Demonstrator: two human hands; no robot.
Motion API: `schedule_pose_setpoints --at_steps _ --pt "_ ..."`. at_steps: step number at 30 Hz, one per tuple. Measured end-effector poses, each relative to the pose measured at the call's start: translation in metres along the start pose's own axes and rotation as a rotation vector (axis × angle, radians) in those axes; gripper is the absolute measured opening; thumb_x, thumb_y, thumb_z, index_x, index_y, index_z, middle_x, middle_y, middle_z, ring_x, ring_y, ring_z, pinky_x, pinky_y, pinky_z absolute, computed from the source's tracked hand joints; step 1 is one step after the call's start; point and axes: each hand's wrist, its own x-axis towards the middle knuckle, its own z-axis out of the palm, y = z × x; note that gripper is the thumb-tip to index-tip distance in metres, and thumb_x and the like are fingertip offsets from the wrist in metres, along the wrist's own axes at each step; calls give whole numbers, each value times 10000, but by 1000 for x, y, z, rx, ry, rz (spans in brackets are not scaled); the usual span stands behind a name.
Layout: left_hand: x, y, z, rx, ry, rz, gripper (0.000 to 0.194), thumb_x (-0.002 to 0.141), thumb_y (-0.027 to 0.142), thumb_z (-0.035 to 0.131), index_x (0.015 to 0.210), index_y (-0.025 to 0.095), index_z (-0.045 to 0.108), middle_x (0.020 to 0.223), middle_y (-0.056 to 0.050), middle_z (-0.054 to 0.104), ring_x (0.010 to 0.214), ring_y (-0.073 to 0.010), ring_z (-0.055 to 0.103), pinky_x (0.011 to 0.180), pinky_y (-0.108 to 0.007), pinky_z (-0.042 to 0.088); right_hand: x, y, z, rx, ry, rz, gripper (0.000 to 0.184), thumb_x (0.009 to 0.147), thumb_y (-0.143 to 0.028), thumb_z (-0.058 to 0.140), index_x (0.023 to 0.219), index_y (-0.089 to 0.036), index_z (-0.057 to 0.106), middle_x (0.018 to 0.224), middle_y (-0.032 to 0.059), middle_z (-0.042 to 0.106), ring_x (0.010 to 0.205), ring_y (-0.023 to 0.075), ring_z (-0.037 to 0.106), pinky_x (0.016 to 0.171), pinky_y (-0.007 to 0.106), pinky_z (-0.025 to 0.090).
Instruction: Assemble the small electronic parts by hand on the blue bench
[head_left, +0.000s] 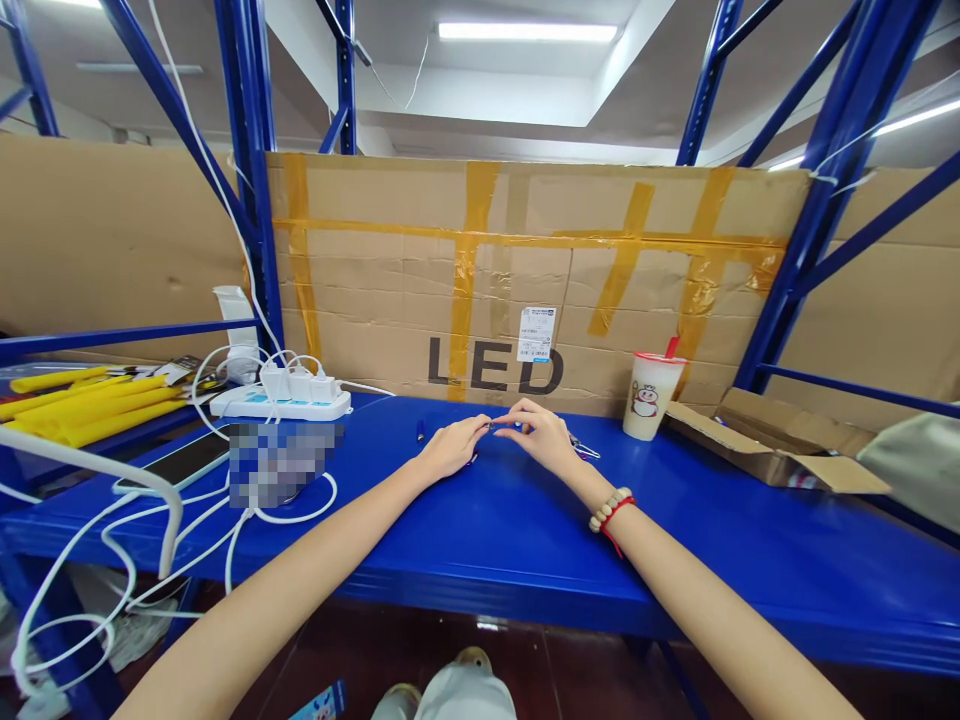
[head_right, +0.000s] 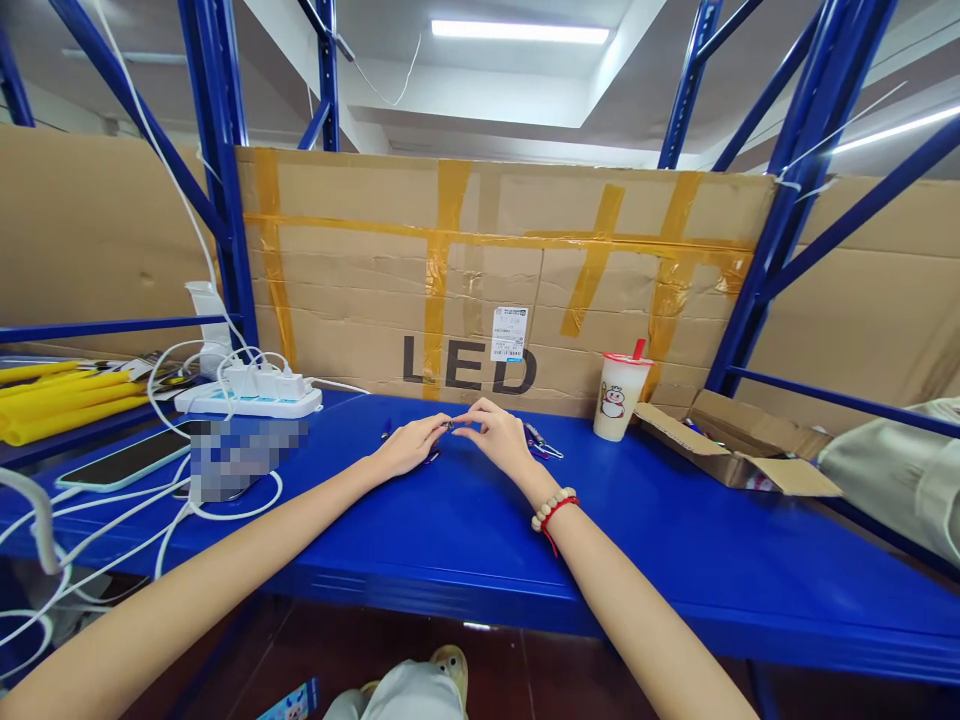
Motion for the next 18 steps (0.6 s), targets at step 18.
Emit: schedule_pose_setpoints --at_steps 18 --pt "-3 -2 5 -137 -69 17 297 907 381 210 937 222 459 738 11 542 685 -140 535 599 -226 374 -1 3 2 -12 20 -26 147 773 -347 573 807 -292 706 779 -22 598 554 56 491 481 189 295"
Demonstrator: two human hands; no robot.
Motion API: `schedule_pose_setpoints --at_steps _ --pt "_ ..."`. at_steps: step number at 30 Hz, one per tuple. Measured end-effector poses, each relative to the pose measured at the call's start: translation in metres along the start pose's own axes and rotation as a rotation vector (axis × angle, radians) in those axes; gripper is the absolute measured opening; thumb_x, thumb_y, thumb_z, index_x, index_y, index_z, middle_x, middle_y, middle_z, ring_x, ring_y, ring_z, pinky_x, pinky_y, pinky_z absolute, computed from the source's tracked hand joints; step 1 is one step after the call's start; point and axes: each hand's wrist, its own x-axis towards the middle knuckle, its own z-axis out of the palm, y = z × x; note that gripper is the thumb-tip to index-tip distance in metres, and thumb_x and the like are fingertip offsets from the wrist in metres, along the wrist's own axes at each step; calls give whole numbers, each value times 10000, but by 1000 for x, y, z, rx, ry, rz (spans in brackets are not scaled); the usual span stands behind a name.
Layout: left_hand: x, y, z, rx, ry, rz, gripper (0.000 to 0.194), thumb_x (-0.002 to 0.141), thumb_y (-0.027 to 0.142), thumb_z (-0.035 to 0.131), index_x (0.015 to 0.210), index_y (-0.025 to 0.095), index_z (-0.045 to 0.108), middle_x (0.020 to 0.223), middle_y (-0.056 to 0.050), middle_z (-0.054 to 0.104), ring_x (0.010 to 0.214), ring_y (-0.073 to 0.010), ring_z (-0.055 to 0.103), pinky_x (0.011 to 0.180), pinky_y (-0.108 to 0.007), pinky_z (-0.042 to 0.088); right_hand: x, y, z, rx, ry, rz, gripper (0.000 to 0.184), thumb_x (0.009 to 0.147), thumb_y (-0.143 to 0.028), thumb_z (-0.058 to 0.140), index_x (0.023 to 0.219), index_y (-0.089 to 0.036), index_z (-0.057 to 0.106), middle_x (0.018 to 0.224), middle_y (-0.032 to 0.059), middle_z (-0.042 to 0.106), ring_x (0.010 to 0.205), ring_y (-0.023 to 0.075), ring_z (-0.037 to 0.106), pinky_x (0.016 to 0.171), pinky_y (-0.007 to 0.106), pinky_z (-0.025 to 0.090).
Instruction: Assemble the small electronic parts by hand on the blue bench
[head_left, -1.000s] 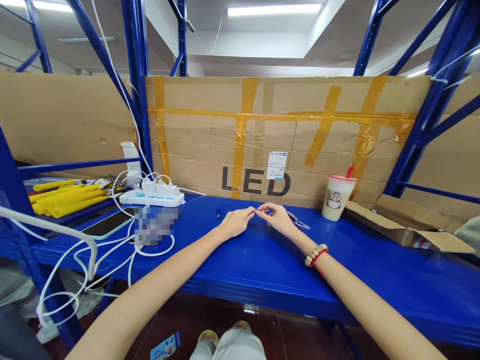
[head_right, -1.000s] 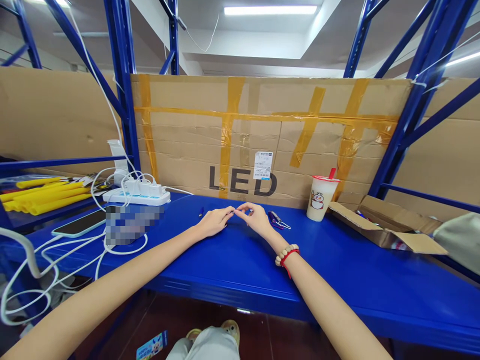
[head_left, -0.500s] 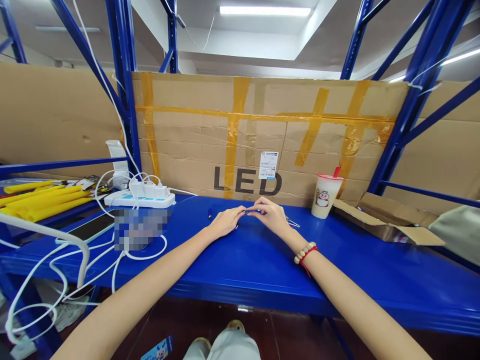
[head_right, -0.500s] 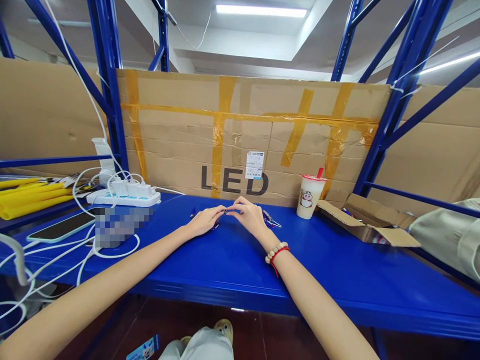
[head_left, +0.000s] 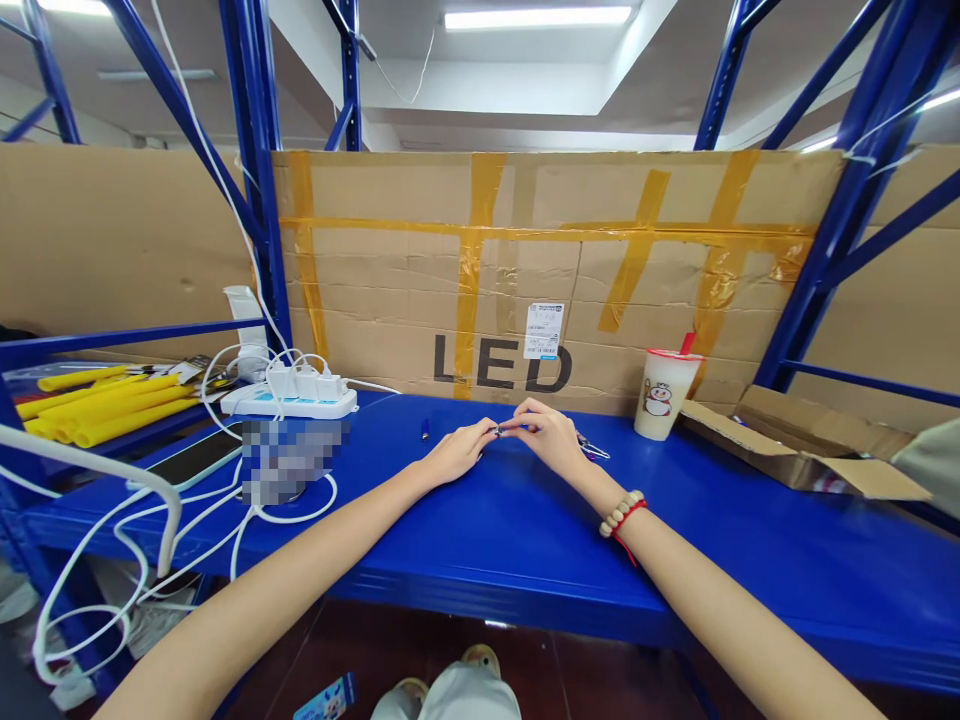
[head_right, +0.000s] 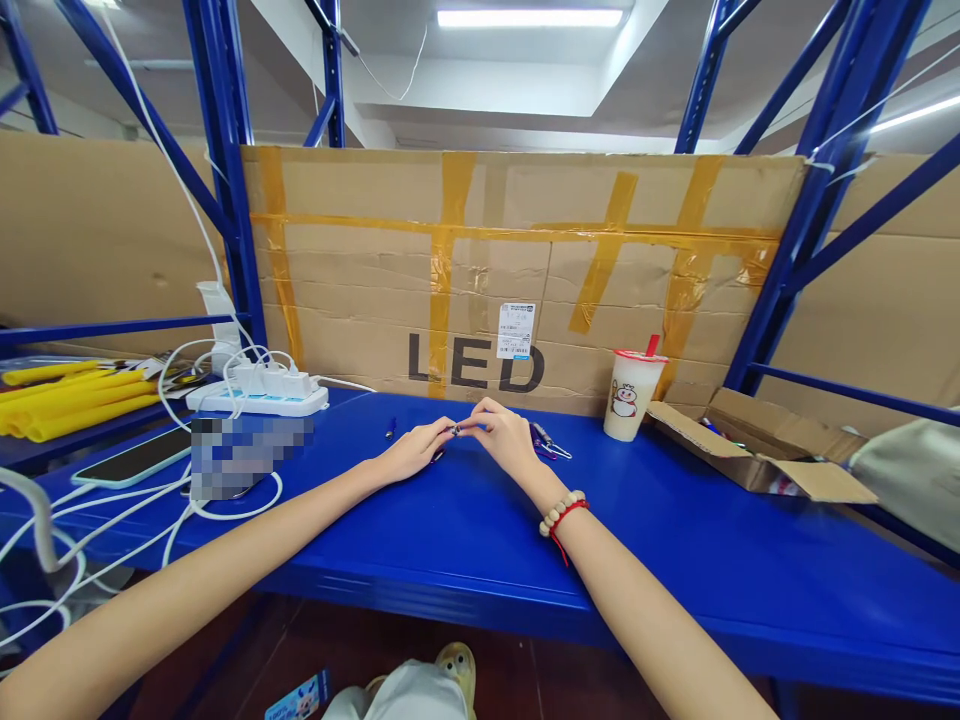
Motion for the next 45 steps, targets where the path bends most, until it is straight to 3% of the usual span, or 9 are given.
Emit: schedule_pose_setpoints --at_steps 9,15,21,27,34,45 --pt "1 1 1 18 31 86 273 904 333 269 994 213 498 916 -15 601 809 -145 565 671 -228 405 1 6 2 165 -13 118 207 705 -415 618 681 -227 702 750 -2 613 519 63 468 474 207 303" --pt "-1 2 2 64 48 154 248 890 285 318 1002 201 523 1016 -25 607 925 -151 553 808 -244 405 0 12 4 277 -143 195 196 613 -403 686 662 -215 709 689 14 634 602 111 528 519 220 354" --pt "-3 1 0 133 22 138 181 885 274 334 947 210 491 976 -18 619 892 -164 577 759 -248 422 -3 9 6 390 -188 216 203 622 -377 667 650 -180 705 686 32 629 592 116 537 535 229 392" --pt "-4 3 1 125 77 151 133 885 270 346 904 199 457 1012 -34 617 921 -177 582 733 -245 428 -3 -1 3 515 -204 376 296 605 -409 656 655 -118 679 690 53 625 427 69 451 417 225 357" --pt "-4 -1 1 212 42 188 215 893 267 333 1060 213 459 1022 -31 612 921 -155 576 778 -248 424 -3 5 8 458 -217 330 316 594 -430 663 632 -118 682 663 53 618 455 81 466 428 221 370" --pt "1 -6 2 295 66 132 258 892 262 319 1083 220 487 1002 -43 605 939 -167 555 787 -263 425 -2 3 13 543 -194 355 395 619 -514 619 667 -125 660 721 59 623 401 54 429 395 215 355"
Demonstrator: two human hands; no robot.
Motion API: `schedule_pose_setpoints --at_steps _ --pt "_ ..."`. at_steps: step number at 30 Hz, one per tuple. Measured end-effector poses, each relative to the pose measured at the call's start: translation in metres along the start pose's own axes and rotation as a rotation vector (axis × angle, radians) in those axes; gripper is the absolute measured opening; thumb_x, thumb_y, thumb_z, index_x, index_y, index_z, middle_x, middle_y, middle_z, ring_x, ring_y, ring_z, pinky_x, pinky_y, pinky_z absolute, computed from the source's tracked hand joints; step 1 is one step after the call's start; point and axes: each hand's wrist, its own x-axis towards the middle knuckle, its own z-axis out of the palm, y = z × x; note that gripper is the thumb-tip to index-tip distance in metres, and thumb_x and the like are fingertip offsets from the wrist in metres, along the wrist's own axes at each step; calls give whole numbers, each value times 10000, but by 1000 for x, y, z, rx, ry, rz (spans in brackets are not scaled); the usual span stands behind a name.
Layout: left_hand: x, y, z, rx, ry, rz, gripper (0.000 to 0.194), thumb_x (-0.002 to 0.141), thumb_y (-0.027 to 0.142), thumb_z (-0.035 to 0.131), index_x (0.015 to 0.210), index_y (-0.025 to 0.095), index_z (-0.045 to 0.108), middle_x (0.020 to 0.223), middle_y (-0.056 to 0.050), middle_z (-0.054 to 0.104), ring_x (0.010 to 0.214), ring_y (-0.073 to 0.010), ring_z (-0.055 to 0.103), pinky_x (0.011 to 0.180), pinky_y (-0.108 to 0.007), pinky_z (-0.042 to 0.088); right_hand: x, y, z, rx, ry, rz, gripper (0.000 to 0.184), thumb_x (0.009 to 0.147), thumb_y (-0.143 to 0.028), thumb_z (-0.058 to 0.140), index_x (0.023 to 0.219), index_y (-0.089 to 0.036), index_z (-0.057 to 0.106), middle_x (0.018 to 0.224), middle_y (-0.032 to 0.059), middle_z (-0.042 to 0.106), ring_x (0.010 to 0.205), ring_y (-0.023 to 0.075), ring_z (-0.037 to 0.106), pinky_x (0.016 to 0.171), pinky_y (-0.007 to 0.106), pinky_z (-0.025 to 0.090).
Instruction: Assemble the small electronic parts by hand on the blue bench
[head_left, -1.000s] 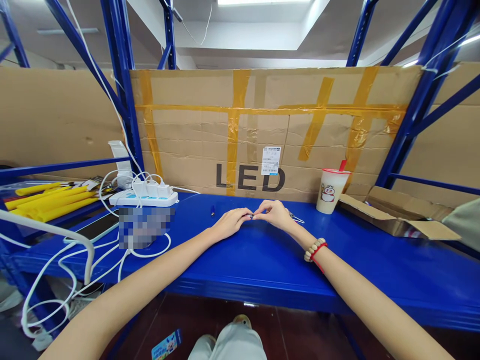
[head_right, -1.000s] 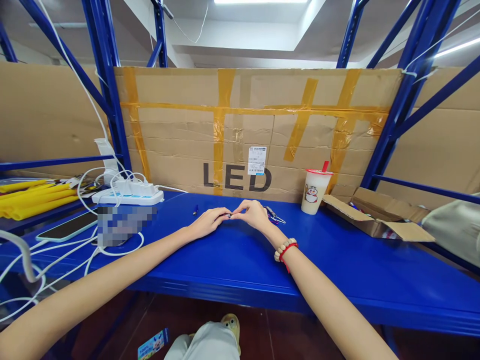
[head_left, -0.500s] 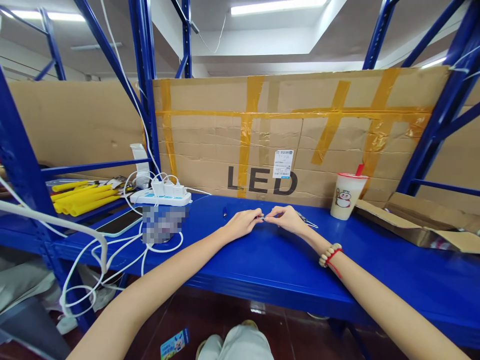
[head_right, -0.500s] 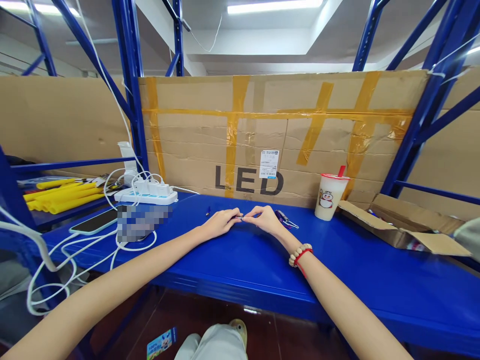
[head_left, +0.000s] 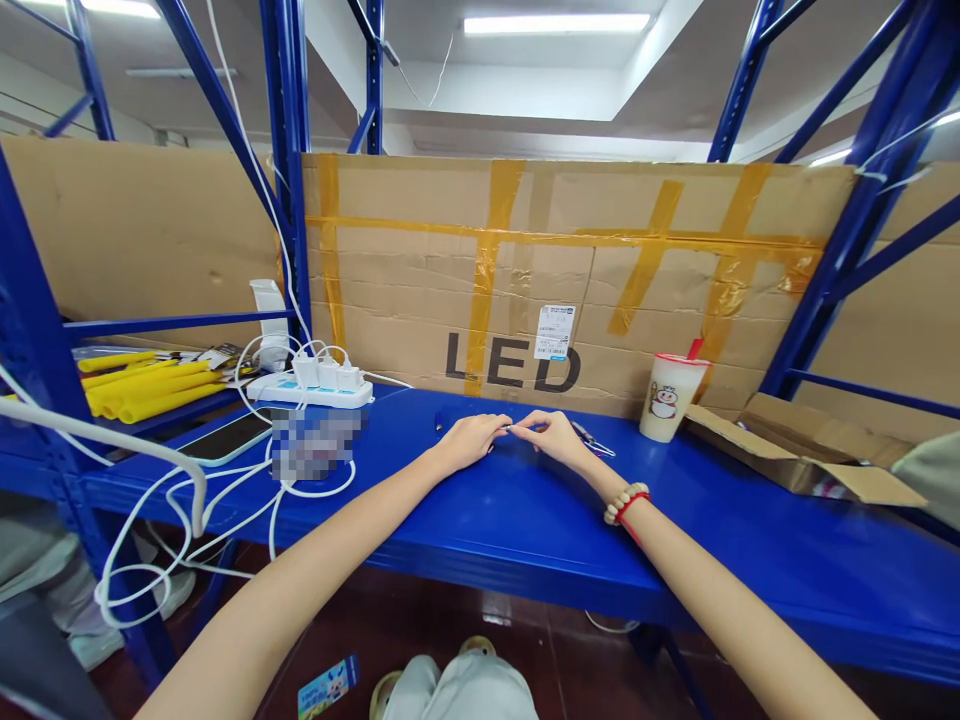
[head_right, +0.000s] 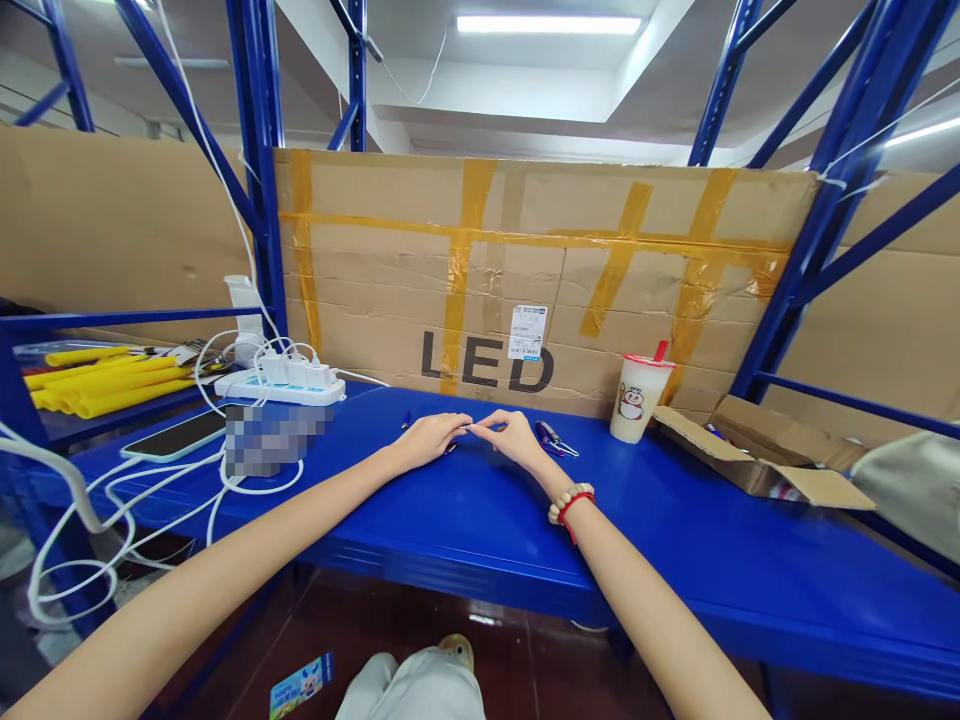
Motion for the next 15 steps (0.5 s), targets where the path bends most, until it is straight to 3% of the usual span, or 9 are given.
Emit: schedule_pose_setpoints --at_steps 9,15 --pt "1 4 -3 -24 89 35 252 898 243 309 1083 189 471 1103 -59 580 1020 -161 535 871 -274 412 -2 -6 -3 164 -29 126 431 602 -559 607 661 -132 620 472 -38 455 410 52 369 400 194 297" --pt "0 2 -3 4 35 22 246 895 253 315 1080 205 471 1084 -51 588 1011 -165 542 861 -286 417 -2 -8 -3 154 -42 149 439 579 -575 612 600 -138 589 444 -47 434 395 48 344 388 197 247"
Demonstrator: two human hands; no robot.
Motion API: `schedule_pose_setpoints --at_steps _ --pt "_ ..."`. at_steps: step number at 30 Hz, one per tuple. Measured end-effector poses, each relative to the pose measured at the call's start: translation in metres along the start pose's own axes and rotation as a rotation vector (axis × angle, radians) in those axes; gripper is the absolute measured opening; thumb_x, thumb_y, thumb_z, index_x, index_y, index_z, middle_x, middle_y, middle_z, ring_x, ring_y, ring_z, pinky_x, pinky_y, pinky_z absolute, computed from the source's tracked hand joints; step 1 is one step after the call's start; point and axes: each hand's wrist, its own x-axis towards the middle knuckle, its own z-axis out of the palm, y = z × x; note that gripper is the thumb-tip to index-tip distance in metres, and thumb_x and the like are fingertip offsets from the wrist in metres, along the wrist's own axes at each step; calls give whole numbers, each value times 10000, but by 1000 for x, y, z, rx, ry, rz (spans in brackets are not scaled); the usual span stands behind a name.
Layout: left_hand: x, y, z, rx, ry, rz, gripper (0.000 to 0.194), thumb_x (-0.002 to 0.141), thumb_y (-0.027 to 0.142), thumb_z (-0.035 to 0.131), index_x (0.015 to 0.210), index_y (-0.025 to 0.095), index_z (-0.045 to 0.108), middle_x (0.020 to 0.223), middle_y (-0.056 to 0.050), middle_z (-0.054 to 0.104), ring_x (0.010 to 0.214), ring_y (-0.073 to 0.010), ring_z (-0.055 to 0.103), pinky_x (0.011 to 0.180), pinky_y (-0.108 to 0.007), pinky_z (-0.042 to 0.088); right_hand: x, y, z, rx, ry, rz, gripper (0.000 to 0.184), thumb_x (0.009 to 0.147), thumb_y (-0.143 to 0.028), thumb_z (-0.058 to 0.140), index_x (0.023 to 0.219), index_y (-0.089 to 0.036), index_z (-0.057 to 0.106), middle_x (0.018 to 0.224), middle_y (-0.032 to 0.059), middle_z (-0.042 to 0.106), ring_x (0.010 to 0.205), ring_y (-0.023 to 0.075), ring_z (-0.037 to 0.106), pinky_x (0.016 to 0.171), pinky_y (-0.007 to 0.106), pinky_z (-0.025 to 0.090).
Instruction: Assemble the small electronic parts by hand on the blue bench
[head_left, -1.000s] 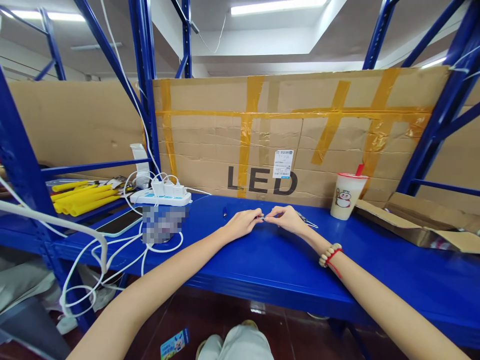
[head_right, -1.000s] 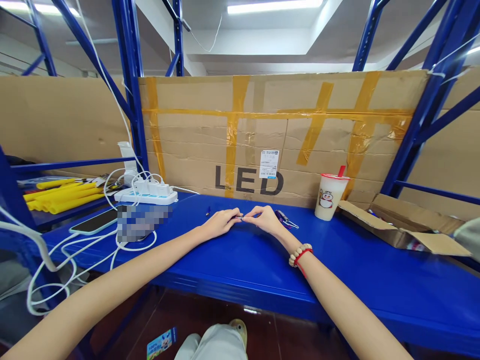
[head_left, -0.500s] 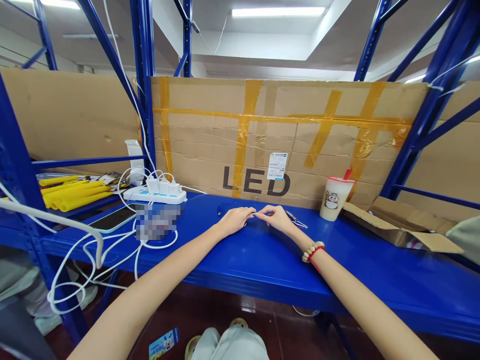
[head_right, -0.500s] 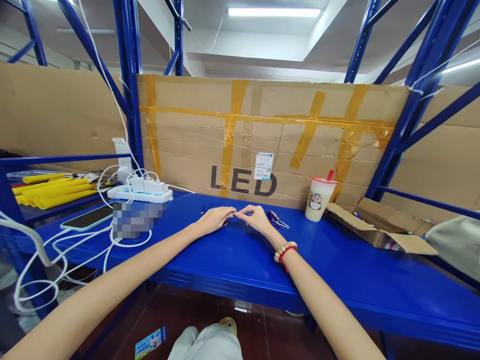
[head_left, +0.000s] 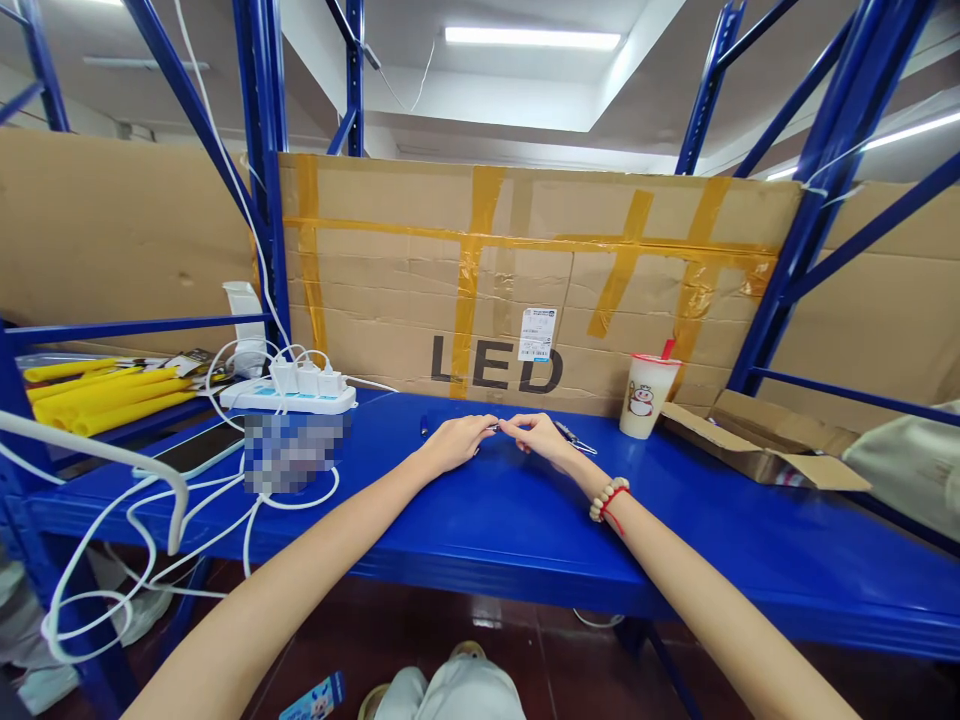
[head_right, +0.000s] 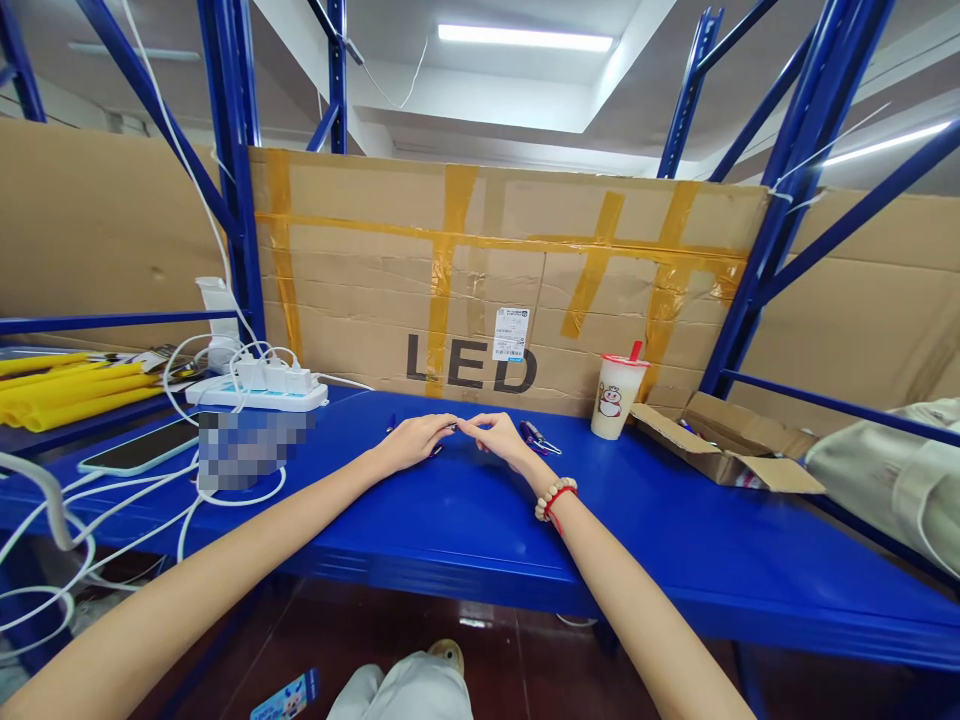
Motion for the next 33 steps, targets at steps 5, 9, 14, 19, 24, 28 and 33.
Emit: schedule_pose_setpoints --at_steps 5,9,14,19,24,28,33 --pt "-1 1 1 7 -11 29 248 902 264 291 1072 202 461 1070 -55 592 987 -179 555 807 -279 432 0 2 -2 -34 -37 5 432 599 -572 598 564 -142 566 411 -50 421 374 47 331 381 200 224" --pt "-2 3 1 -13 4 60 237 904 256 283 1051 186 455 1051 -66 599 964 -192 572 771 -279 440 3 8 -2 -35 -64 -8 422 606 -557 599 533 -146 540 395 -50 420 363 51 343 379 201 238" --pt "-5 6 1 -15 16 65 222 901 244 288 1044 178 445 1008 -75 614 931 -196 589 760 -287 447 5 13 0 -35 -80 -8 394 610 -527 604 559 -139 563 386 -50 427 339 46 324 361 197 235" --pt "-7 7 2 -12 6 112 221 903 219 278 1041 176 445 1023 -73 613 947 -178 584 785 -273 442 4 14 0 -43 -95 -56 389 619 -514 597 519 -143 536 403 -39 442 336 48 355 357 196 263" --pt "-6 6 1 -20 -13 89 222 895 228 302 1039 180 465 1005 -62 616 926 -179 589 764 -269 451 3 10 -1 -61 -81 -105 373 610 -504 621 568 -137 570 416 -40 452 351 49 371 372 192 285" --pt "-4 9 0 -118 92 15 239 891 227 310 1066 217 472 1025 -23 612 929 -150 585 793 -243 444 4 0 3 -16 2 -134 388 619 -520 613 589 -135 572 396 -46 438 356 48 366 377 189 277" --pt "0 11 2 -157 127 -37 250 893 239 298 1083 226 460 1062 -18 601 945 -152 583 782 -238 447 4 -7 2 27 85 -116 368 592 -493 652 609 -130 598 406 -42 450 362 54 375 379 196 291"
